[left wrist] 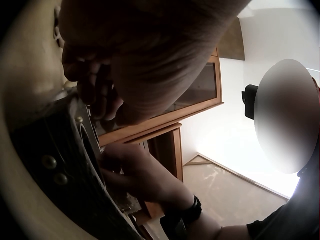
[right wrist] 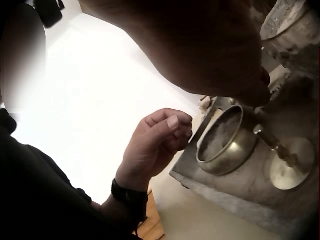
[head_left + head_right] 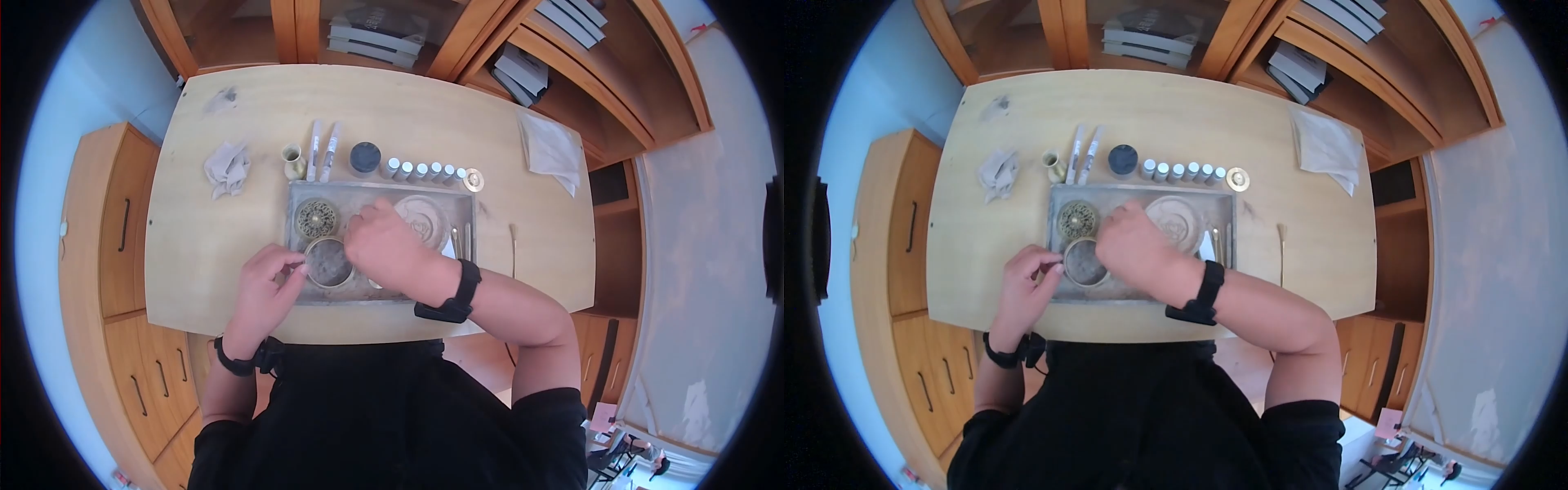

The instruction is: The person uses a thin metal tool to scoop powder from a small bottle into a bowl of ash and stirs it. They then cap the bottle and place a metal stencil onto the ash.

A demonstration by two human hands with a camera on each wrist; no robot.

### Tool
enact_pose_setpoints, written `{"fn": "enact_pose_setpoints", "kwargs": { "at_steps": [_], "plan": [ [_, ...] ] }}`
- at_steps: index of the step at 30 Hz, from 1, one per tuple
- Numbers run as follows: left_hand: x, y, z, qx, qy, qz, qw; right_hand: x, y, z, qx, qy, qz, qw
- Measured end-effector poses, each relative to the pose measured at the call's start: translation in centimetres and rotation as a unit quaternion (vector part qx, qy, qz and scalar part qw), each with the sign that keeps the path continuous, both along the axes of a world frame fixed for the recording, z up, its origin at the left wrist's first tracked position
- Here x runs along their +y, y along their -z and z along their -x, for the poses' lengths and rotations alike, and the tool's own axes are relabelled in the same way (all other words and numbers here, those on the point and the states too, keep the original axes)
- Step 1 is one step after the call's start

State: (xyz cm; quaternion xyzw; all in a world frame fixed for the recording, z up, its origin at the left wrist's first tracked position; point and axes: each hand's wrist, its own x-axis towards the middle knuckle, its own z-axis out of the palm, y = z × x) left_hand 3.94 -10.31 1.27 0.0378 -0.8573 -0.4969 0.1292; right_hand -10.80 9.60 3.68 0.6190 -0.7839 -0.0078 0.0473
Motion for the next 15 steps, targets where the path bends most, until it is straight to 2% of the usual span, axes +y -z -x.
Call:
{"fn": "enact_pose_setpoints", "kwargs": {
  "at_steps": [4,9,12,15],
  "plan": [
    [-0.1,-0.1,-0.2,-0.006,-0.009,-0.005,1.000,1.6,-3.5,0.2,-0.049,0.019,0.102,0.993],
    [-0.1,-0.1,-0.3,-0.003,-0.016,-0.005,1.000,7.7,-5.8,2.3,-0.075,0.146,0.246,0.955],
    [0.2,-0.1,-0.6,-0.007,-0.026,-0.008,1.000,11.4,-4.6,2.0,-0.125,0.274,0.274,0.913],
    [0.5,0.1,-0.8,-0.009,-0.037,-0.010,0.999,14.1,-3.8,0.3,-0.135,0.339,0.247,0.898]
  ]
}}
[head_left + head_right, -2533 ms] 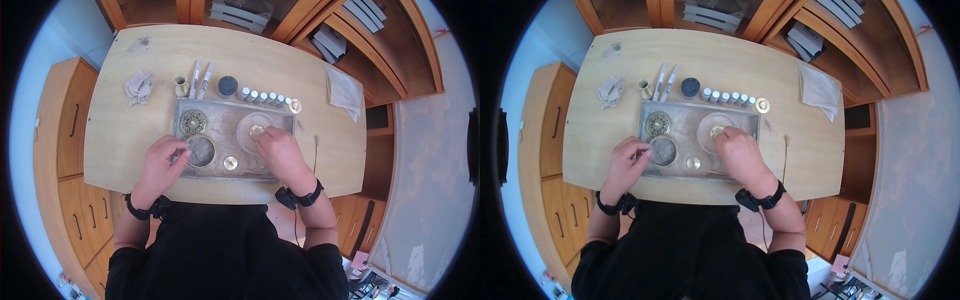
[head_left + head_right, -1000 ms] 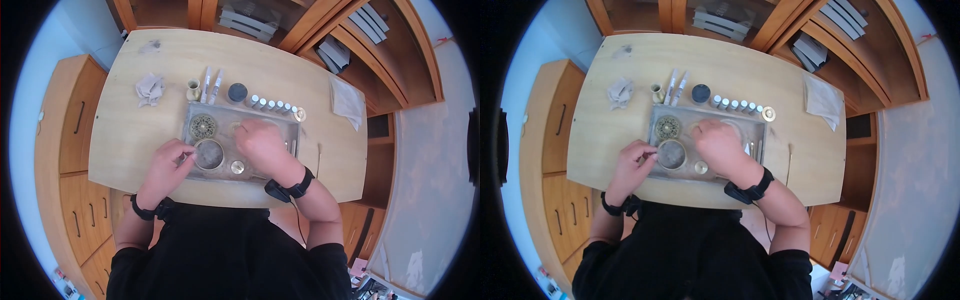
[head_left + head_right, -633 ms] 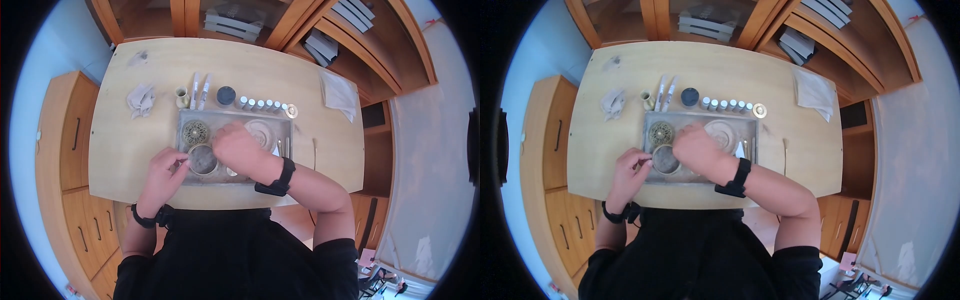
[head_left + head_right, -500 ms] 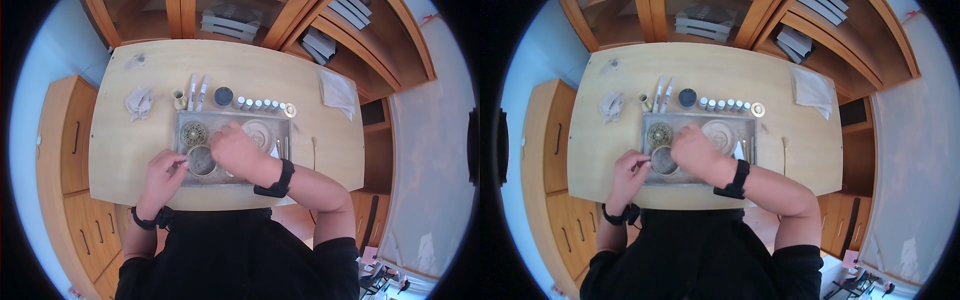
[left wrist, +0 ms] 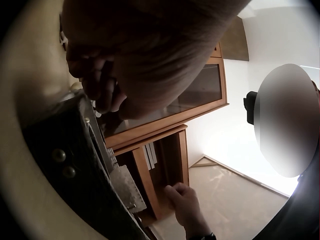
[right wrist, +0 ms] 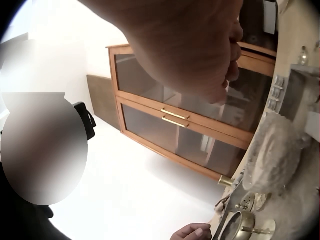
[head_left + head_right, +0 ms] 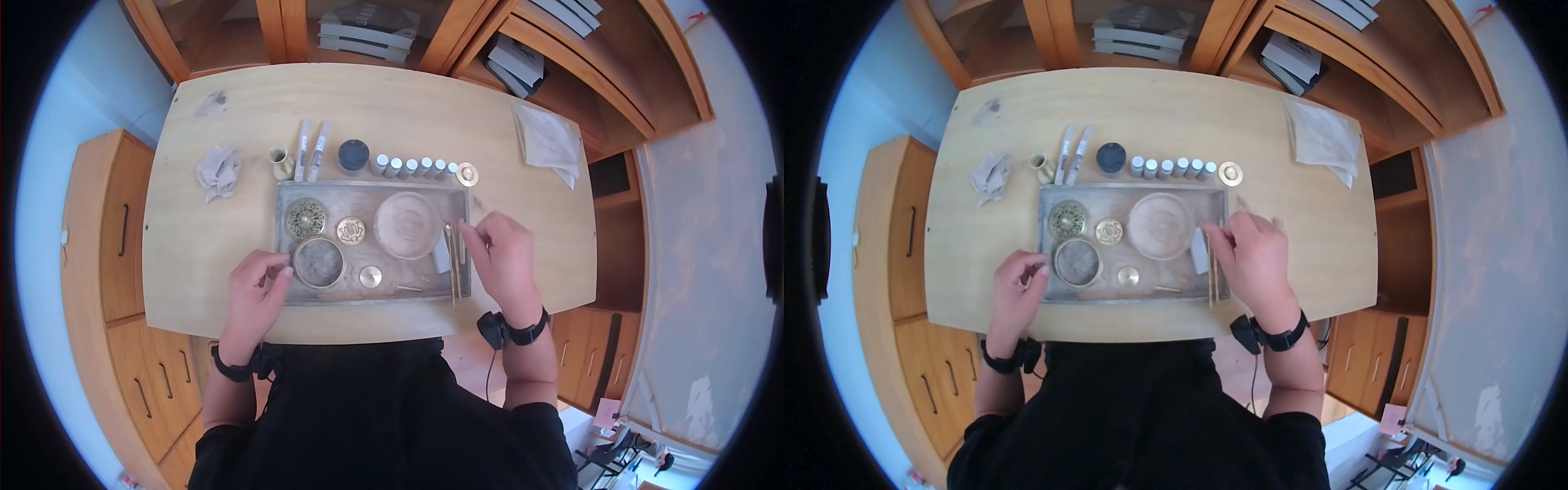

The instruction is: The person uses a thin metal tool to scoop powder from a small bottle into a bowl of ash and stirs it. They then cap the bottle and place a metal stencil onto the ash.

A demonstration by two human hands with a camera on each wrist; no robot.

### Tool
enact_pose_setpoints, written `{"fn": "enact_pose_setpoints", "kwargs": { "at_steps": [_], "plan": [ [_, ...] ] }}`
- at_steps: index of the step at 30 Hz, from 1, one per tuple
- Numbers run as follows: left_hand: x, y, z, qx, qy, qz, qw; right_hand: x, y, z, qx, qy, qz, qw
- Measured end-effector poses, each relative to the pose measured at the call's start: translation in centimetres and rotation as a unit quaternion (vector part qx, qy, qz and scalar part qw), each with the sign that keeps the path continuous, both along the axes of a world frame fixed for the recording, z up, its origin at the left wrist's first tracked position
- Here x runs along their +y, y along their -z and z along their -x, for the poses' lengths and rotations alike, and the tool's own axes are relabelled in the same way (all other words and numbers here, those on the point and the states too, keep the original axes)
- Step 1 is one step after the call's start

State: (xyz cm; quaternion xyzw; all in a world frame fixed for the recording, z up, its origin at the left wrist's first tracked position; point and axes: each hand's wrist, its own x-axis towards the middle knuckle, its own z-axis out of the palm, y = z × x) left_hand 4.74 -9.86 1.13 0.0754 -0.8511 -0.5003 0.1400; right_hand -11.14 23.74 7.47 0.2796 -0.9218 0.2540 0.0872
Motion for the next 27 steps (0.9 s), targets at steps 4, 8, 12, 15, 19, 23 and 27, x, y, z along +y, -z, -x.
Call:
{"fn": "enact_pose_setpoints", "kwargs": {
  "at_steps": [4,8,12,15,19,23,27],
  "plan": [
    [0.3,0.2,-0.3,-0.010,-0.021,0.004,1.000,1.7,2.8,-1.6,-0.040,0.036,0.042,0.998],
    [0.3,0.7,-0.6,-0.045,-0.044,-0.010,0.998,1.8,3.8,-3.3,-0.076,0.072,0.105,0.989],
    [0.4,1.8,-0.5,-0.008,-0.070,-0.007,0.997,2.8,4.7,-3.8,-0.020,0.038,0.100,0.994],
    [0.7,1.9,-0.2,-0.002,-0.091,0.007,0.996,3.2,5.2,-4.3,0.001,-0.004,0.085,0.996],
    [0.3,1.5,0.0,0.026,-0.063,0.070,0.995,3.9,4.9,-5.2,0.002,-0.070,0.044,0.997],
    [0.1,1.6,0.1,-0.004,-0.052,0.038,0.998,4.6,4.5,-6.0,-0.018,-0.108,0.027,0.994],
    [0.6,1.6,0.4,-0.033,-0.093,0.015,0.995,5.3,5.0,-6.2,-0.005,-0.093,0.027,0.995]
  ]
}}
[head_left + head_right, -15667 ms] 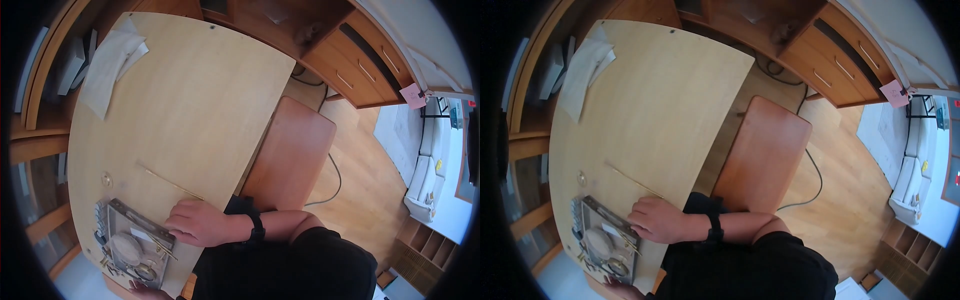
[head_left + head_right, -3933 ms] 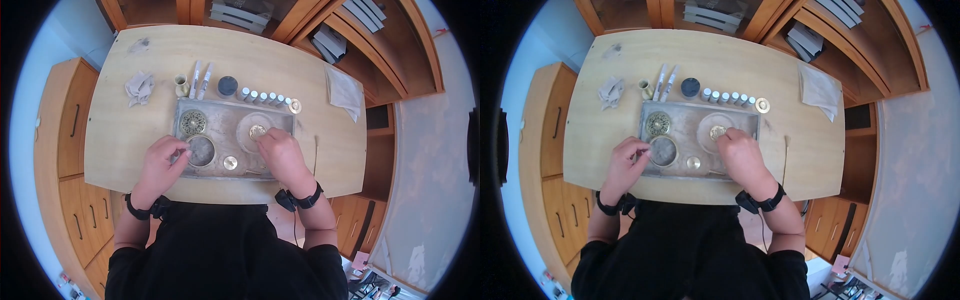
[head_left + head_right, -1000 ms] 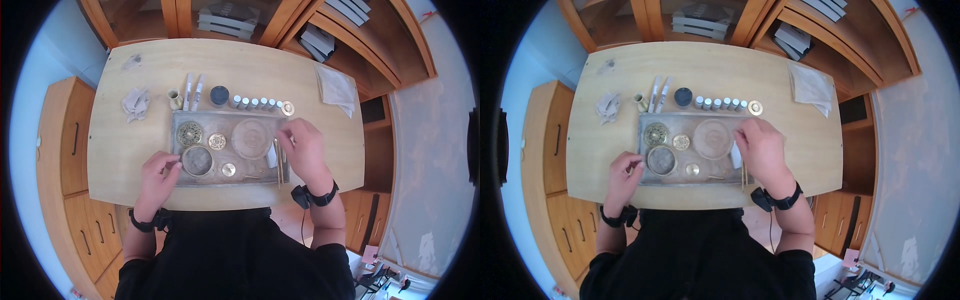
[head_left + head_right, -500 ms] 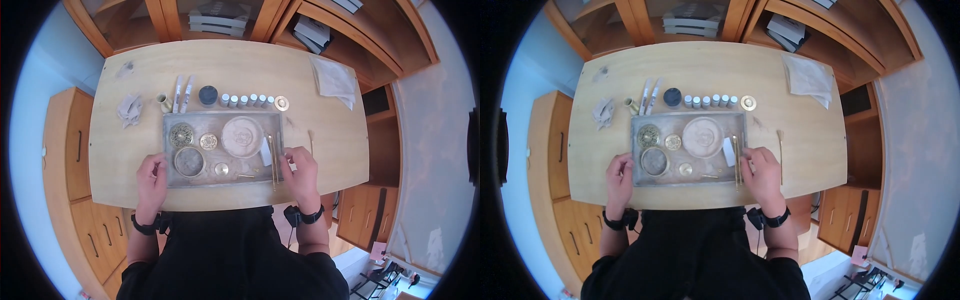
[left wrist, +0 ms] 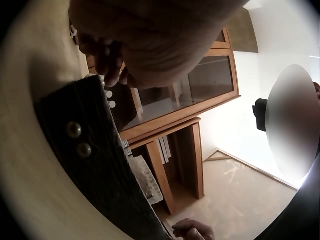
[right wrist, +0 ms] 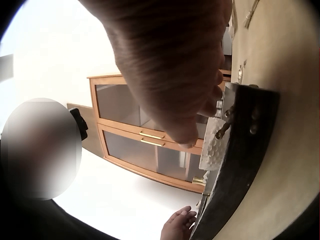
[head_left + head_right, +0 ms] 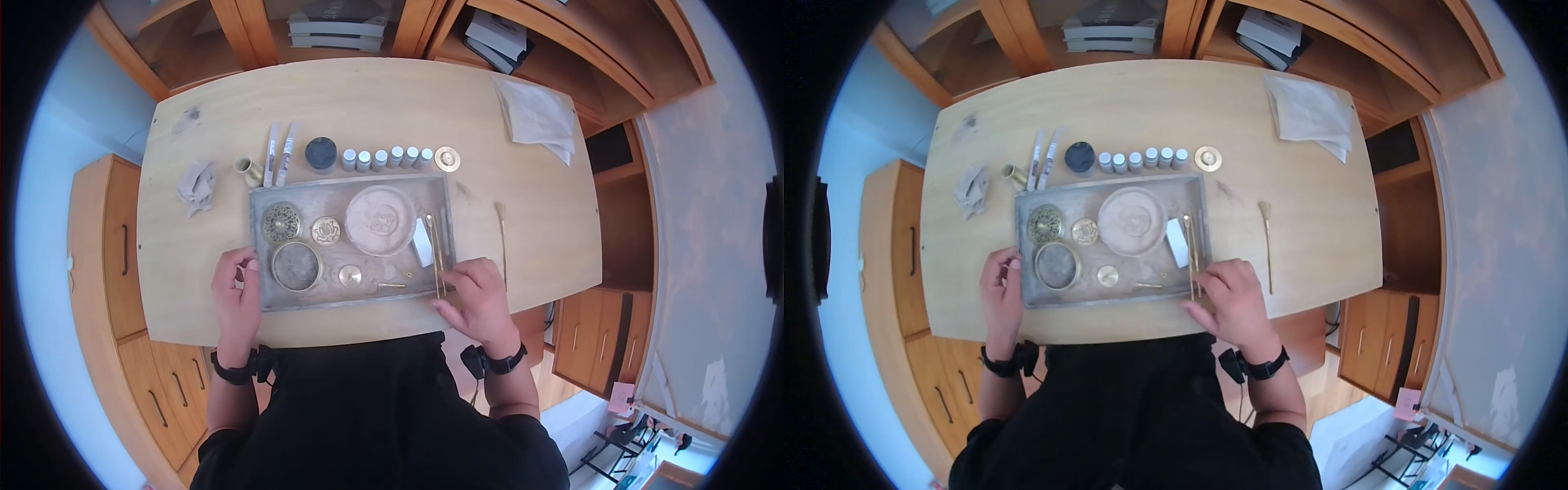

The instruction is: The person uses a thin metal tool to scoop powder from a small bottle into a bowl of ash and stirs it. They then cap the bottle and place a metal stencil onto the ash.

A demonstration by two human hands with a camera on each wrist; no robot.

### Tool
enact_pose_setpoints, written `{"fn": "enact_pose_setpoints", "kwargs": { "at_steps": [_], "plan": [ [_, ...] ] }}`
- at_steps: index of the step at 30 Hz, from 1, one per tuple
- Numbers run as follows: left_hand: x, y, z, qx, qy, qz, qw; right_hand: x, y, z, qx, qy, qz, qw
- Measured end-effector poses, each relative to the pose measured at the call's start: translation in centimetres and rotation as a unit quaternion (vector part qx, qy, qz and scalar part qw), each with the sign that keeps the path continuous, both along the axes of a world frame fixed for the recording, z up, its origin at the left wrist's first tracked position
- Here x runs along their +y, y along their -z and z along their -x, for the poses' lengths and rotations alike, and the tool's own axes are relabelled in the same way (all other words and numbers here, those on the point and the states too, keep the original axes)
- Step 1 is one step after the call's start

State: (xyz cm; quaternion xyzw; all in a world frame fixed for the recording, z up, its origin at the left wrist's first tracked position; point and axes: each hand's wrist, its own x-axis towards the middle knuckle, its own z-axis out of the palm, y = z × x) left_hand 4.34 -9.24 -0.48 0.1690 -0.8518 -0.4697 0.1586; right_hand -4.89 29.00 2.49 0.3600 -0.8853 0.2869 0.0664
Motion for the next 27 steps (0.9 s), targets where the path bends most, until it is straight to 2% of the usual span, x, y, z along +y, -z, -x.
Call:
{"fn": "enact_pose_setpoints", "kwargs": {
  "at_steps": [6,12,21,27],
  "plan": [
    [0.22,-0.16,0.21,0.016,0.008,0.004,1.000,0.30,-0.26,-0.36,-0.036,-0.053,-0.014,0.998],
    [0.31,-0.12,0.24,0.032,0.018,0.016,0.999,0.19,-0.25,-0.61,-0.042,-0.065,-0.027,0.997],
    [0.41,-0.17,0.07,0.040,0.021,0.032,0.998,0.13,0.21,-0.65,-0.007,-0.071,-0.012,0.997],
    [0.52,-0.23,-0.02,0.050,0.022,0.033,0.998,0.21,0.65,-0.71,0.056,-0.068,0.016,0.996]
  ]
}}
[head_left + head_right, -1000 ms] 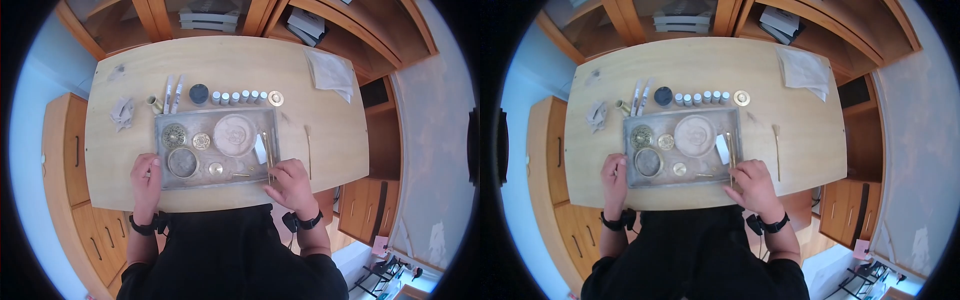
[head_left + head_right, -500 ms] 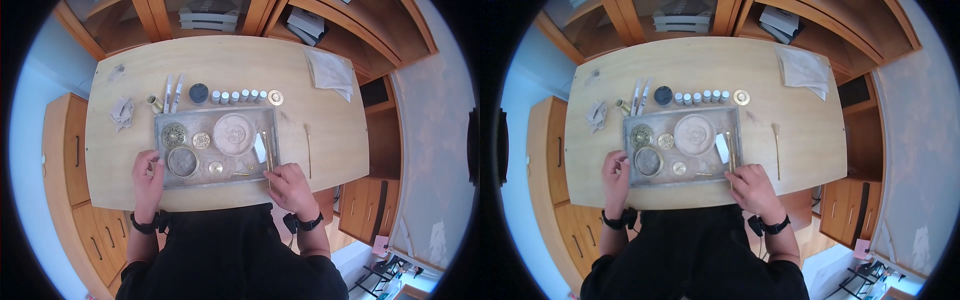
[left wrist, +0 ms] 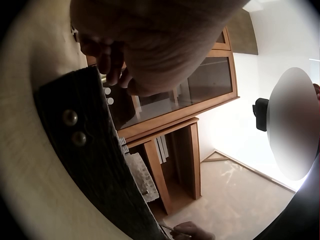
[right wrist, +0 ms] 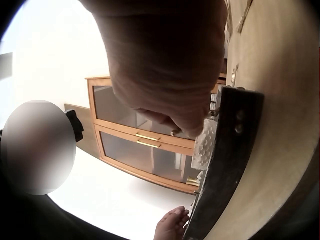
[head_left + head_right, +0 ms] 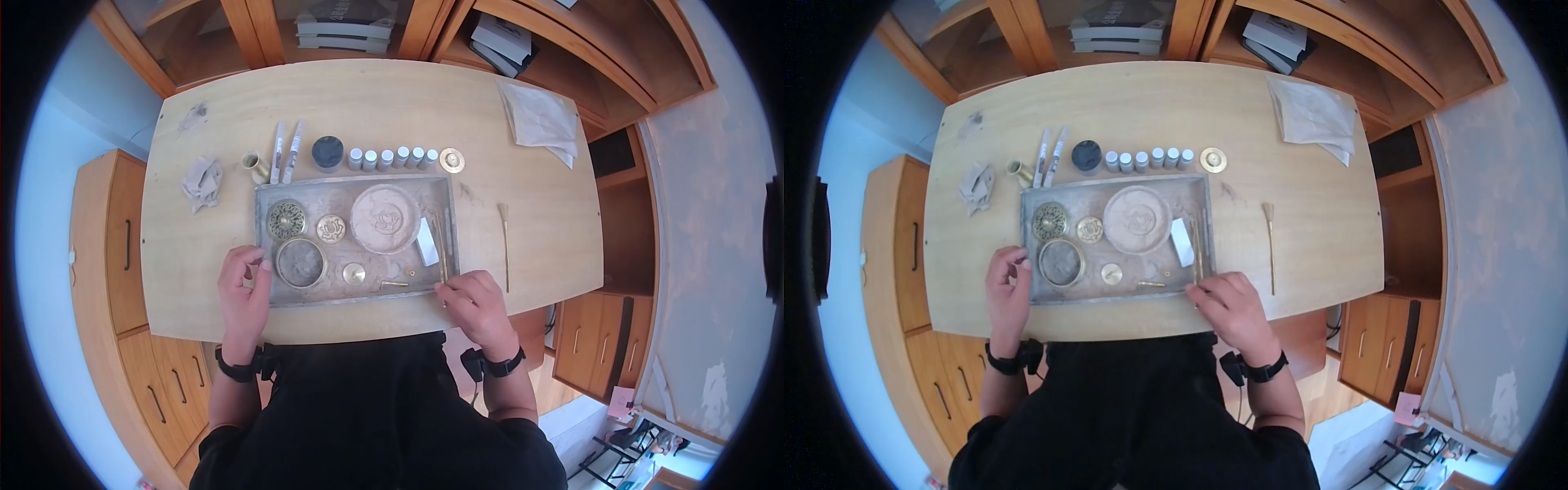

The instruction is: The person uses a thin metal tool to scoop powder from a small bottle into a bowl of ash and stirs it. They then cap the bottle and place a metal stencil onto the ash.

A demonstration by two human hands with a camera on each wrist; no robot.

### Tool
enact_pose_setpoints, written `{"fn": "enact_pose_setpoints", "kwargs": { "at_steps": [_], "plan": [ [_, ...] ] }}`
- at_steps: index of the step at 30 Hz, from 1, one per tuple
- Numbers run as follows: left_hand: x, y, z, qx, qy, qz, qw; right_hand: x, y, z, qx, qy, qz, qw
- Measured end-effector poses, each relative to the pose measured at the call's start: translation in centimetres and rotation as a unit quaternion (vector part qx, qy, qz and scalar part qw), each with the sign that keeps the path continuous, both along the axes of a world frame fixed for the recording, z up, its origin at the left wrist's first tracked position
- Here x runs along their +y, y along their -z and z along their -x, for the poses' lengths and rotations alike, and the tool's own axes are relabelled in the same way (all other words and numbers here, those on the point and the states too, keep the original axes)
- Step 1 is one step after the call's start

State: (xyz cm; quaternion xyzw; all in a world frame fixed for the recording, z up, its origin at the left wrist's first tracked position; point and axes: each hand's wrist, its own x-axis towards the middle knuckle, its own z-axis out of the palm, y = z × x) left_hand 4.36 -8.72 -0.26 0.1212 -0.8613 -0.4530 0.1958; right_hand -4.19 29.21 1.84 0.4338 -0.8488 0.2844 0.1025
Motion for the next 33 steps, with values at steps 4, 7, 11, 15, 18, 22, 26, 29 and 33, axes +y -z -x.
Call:
{"fn": "enact_pose_setpoints", "kwargs": {
  "at_steps": [4,7,11,15,18,22,26,29,33],
  "plan": [
    [0.0,0.0,0.0,0.000,0.001,0.002,1.000,-0.2,0.2,0.3,0.042,0.013,0.041,0.998],
    [0.1,0.0,0.1,0.002,-0.003,-0.004,1.000,-0.4,-0.1,0.1,0.048,0.042,0.064,0.996],
    [0.2,0.0,0.1,0.009,-0.008,-0.011,1.000,-0.6,-0.8,-0.4,0.053,0.080,0.124,0.988],
    [0.1,0.3,0.2,0.007,-0.005,-0.012,1.000,-1.4,-1.5,0.2,0.037,0.063,0.160,0.984],
    [0.2,0.1,0.3,0.009,-0.004,-0.014,1.000,-2.3,-1.1,1.1,0.032,0.035,0.154,0.987],
    [0.1,0.1,0.2,0.010,-0.008,-0.017,1.000,-3.1,-0.6,1.7,0.022,0.028,0.148,0.988],
    [0.0,0.3,0.2,0.011,-0.009,-0.015,1.000,-3.0,0.4,1.7,0.019,0.029,0.145,0.989],
    [-0.1,0.4,0.3,0.009,-0.008,-0.014,1.000,-3.0,0.2,1.4,0.009,0.008,0.140,0.990],
    [-0.1,0.4,0.4,0.007,-0.004,-0.016,1.000,-3.0,-0.2,0.9,0.003,-0.002,0.148,0.989]
  ]
}}
